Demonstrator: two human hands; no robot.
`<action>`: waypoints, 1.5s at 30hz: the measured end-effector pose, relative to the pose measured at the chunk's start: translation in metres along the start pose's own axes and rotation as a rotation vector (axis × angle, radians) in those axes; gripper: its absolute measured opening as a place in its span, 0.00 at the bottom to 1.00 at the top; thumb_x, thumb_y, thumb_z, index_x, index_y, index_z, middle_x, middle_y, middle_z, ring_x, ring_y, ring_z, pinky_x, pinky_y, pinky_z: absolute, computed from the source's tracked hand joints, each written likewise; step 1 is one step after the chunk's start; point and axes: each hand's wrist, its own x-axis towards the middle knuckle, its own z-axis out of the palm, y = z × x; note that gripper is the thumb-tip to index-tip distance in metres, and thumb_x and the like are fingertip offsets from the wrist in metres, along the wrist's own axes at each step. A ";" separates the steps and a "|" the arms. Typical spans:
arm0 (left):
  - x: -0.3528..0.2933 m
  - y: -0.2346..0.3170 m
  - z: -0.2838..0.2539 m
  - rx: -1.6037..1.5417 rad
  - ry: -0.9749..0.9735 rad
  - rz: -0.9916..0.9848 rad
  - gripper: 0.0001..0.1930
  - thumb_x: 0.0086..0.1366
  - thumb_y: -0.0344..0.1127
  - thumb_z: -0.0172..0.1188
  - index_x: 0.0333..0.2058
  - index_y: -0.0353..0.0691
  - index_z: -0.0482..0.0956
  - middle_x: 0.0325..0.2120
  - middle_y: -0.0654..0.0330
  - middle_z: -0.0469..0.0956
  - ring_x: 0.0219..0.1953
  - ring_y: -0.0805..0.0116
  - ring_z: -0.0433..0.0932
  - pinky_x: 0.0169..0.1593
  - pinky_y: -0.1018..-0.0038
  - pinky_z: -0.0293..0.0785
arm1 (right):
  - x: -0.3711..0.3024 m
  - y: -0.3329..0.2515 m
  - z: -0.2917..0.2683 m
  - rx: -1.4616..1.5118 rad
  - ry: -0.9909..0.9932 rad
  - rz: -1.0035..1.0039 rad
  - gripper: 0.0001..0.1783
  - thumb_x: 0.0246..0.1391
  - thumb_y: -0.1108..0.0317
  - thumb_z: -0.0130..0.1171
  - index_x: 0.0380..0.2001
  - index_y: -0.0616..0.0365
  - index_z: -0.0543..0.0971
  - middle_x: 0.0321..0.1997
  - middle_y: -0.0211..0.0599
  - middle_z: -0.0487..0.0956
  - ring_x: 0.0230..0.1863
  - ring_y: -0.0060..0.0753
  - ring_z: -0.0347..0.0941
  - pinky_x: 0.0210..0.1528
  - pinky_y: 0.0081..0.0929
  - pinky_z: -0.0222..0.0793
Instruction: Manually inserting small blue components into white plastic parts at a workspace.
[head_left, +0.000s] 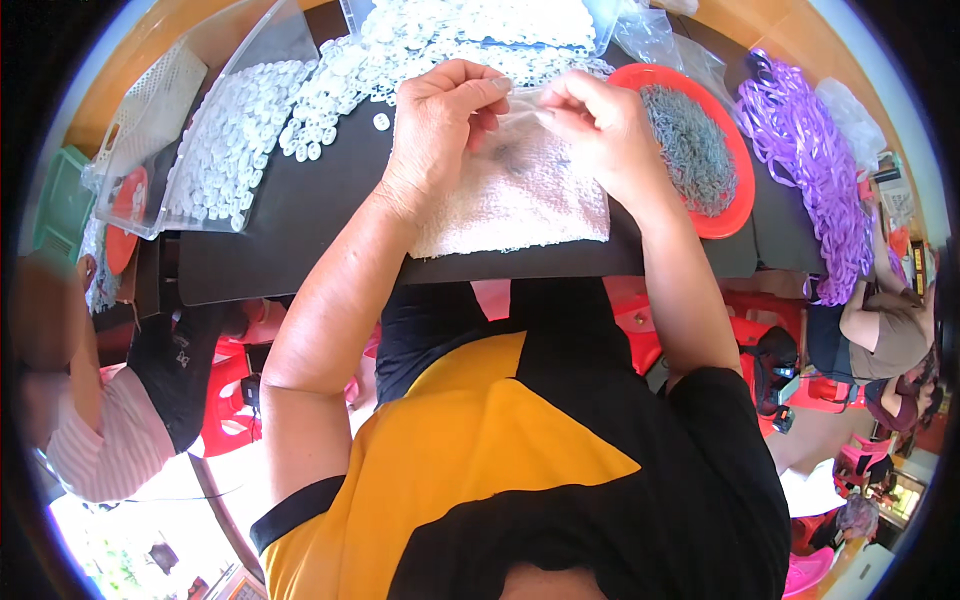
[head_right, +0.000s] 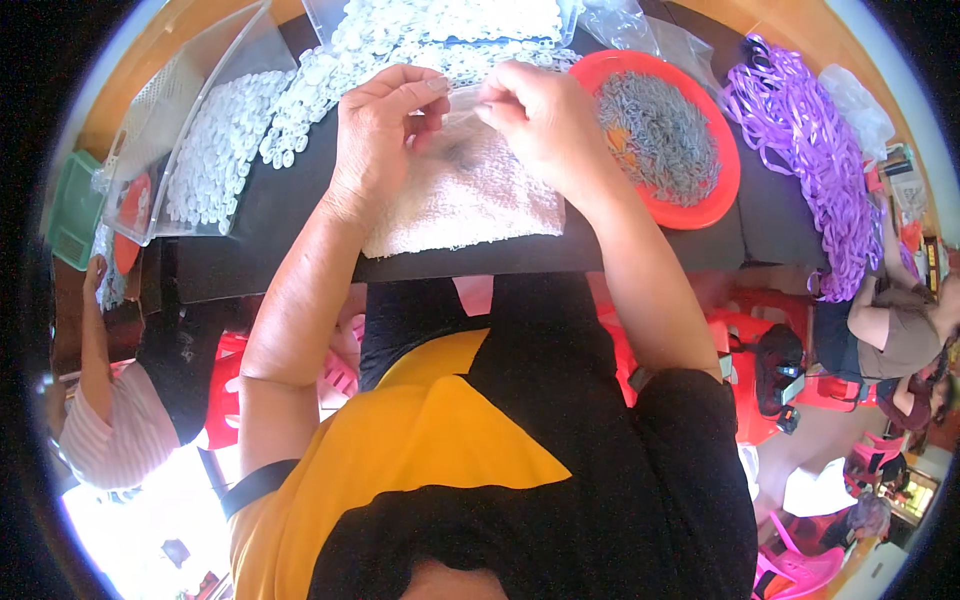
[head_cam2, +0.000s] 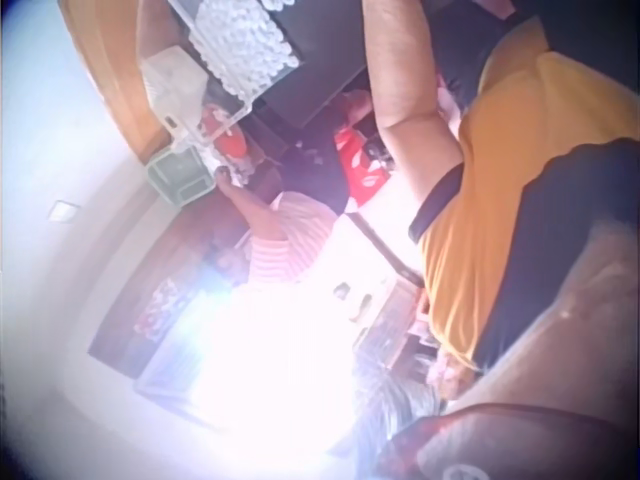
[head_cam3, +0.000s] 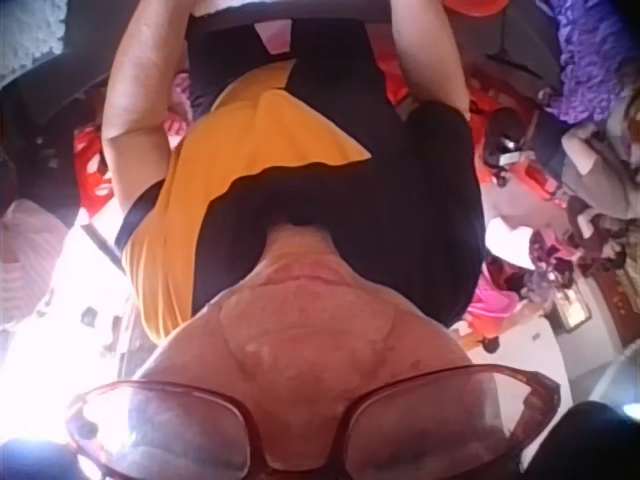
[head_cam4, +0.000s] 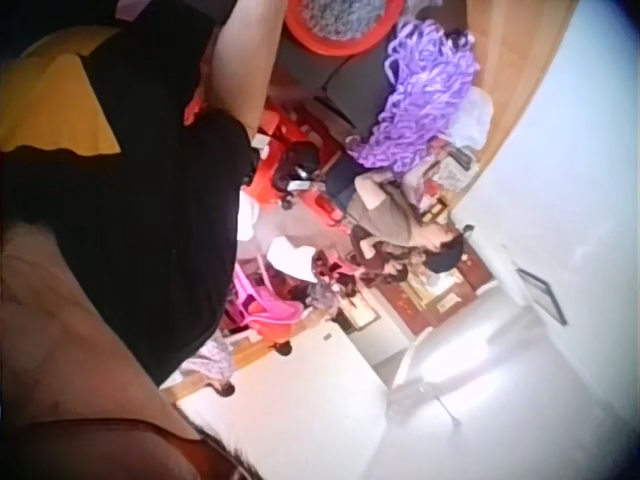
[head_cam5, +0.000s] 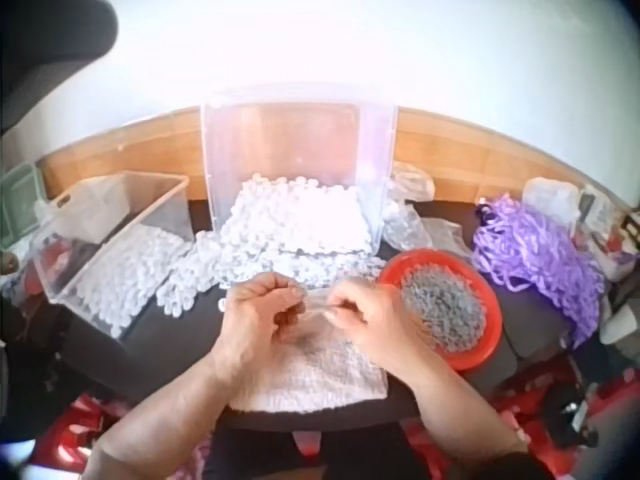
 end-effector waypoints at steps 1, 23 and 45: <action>0.000 0.000 -0.003 -0.018 0.004 -0.004 0.05 0.60 0.31 0.60 0.31 0.35 0.80 0.21 0.65 0.77 0.21 0.82 0.70 0.22 0.85 0.63 | -0.003 -0.009 -0.004 -0.220 -0.030 -0.028 0.05 0.48 0.72 0.60 0.26 0.59 0.75 0.26 0.33 0.77 0.29 0.36 0.74 0.30 0.30 0.67; -0.001 -0.004 -0.004 0.052 -0.015 0.051 0.05 0.57 0.32 0.61 0.29 0.37 0.80 0.20 0.66 0.76 0.20 0.81 0.69 0.23 0.84 0.61 | -0.010 -0.017 -0.006 -0.156 0.001 -0.084 0.06 0.50 0.72 0.60 0.30 0.59 0.74 0.27 0.38 0.77 0.29 0.39 0.75 0.30 0.31 0.68; -0.003 -0.002 -0.004 0.436 -0.087 0.353 0.06 0.59 0.28 0.61 0.35 0.35 0.80 0.26 0.64 0.79 0.31 0.80 0.74 0.38 0.82 0.71 | 0.026 -0.012 -0.006 0.255 -0.168 0.249 0.07 0.60 0.72 0.53 0.32 0.65 0.74 0.25 0.29 0.73 0.25 0.18 0.69 0.28 0.21 0.69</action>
